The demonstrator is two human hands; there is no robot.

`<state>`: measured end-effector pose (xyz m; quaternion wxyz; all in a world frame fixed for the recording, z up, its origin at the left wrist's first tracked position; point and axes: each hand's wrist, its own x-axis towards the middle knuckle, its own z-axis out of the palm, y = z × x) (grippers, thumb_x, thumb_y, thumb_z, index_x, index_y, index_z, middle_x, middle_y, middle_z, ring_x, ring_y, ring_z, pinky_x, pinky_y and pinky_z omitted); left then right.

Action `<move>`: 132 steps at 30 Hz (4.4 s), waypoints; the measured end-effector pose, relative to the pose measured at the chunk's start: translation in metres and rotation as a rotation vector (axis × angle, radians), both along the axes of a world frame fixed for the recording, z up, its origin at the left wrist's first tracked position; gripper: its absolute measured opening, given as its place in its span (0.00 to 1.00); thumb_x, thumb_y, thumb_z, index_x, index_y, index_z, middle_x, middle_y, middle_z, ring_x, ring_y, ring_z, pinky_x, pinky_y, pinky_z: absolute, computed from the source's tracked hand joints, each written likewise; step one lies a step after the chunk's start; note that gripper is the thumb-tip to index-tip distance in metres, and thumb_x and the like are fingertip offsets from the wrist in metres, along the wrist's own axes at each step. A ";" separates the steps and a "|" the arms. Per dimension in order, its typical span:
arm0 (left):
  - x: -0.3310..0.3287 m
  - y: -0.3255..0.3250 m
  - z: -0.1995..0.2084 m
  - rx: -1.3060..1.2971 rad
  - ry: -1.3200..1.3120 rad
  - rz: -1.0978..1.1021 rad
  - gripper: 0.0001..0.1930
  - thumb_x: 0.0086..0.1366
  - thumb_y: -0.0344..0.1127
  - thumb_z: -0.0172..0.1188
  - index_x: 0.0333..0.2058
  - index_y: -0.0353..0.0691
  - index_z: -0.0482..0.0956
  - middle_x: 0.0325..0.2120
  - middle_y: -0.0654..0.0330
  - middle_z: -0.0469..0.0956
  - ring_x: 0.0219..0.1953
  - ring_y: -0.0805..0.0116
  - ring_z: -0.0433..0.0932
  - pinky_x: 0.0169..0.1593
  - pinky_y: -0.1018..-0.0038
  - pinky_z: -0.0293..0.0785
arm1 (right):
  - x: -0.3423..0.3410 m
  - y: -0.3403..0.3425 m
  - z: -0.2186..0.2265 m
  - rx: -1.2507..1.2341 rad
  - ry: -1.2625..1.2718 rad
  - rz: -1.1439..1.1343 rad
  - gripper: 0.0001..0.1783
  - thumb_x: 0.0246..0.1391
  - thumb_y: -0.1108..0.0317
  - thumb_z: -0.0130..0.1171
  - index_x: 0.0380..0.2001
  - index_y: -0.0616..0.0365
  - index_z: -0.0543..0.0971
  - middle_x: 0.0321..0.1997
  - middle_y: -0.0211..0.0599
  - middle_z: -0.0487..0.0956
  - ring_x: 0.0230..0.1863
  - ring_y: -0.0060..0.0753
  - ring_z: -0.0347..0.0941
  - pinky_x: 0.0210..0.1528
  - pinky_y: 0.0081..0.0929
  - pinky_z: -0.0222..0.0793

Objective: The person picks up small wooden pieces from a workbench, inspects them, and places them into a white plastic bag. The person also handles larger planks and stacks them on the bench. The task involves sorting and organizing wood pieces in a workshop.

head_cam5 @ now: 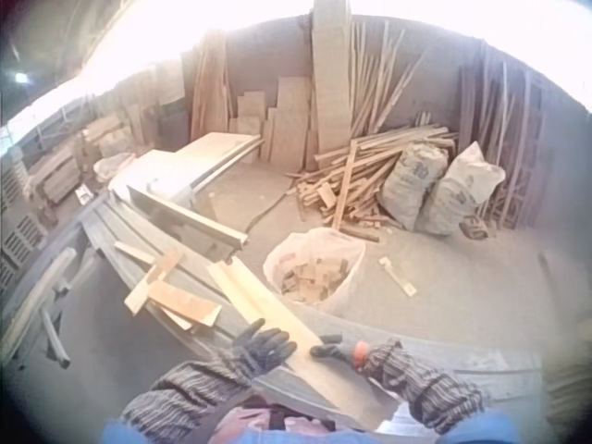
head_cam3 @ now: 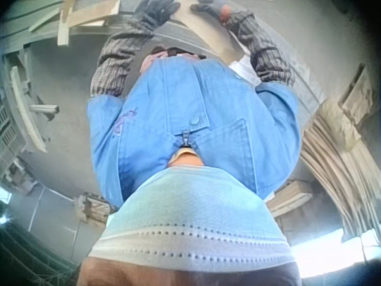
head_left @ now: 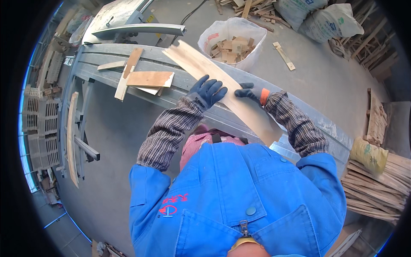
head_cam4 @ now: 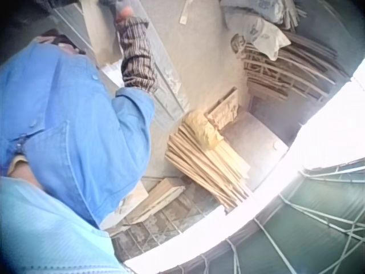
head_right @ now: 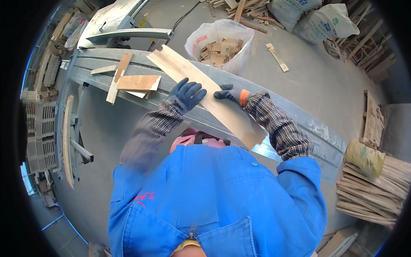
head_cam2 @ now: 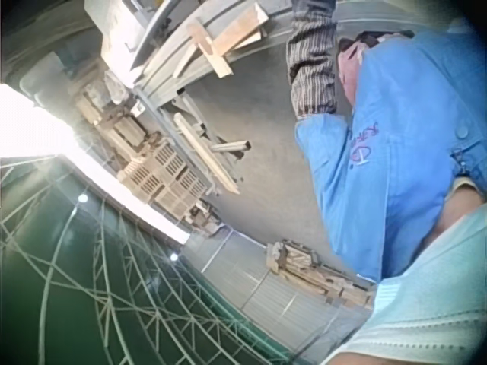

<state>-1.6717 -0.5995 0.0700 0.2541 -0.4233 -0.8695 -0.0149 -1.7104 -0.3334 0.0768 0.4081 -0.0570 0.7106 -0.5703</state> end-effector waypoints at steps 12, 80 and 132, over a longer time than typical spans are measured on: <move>-0.008 0.082 -0.073 -0.474 -0.761 0.251 0.11 0.62 0.39 0.54 0.43 0.51 0.77 0.44 0.63 0.75 0.50 0.63 0.74 0.47 0.69 0.77 | 0.040 -0.009 -0.022 0.931 0.851 0.613 0.32 0.47 0.41 0.62 0.50 0.49 0.75 0.51 0.36 0.75 0.53 0.41 0.71 0.54 0.39 0.69; 0.166 -0.064 -0.177 0.597 -1.334 1.296 0.20 0.70 0.49 0.39 0.46 0.52 0.80 0.46 0.53 0.79 0.48 0.51 0.77 0.51 0.60 0.73 | -0.021 -0.174 -0.109 0.455 1.163 1.031 0.23 0.59 0.44 0.50 0.30 0.52 0.80 0.33 0.42 0.81 0.40 0.46 0.77 0.44 0.42 0.69; 0.246 -0.046 -0.108 2.831 0.001 0.627 0.21 0.68 0.52 0.47 0.46 0.40 0.74 0.31 0.62 0.75 0.31 0.71 0.72 0.34 0.79 0.65 | 0.131 -0.275 -0.090 -0.260 0.013 0.450 0.13 0.58 0.60 0.63 0.40 0.57 0.78 0.34 0.25 0.78 0.36 0.20 0.68 0.39 0.22 0.65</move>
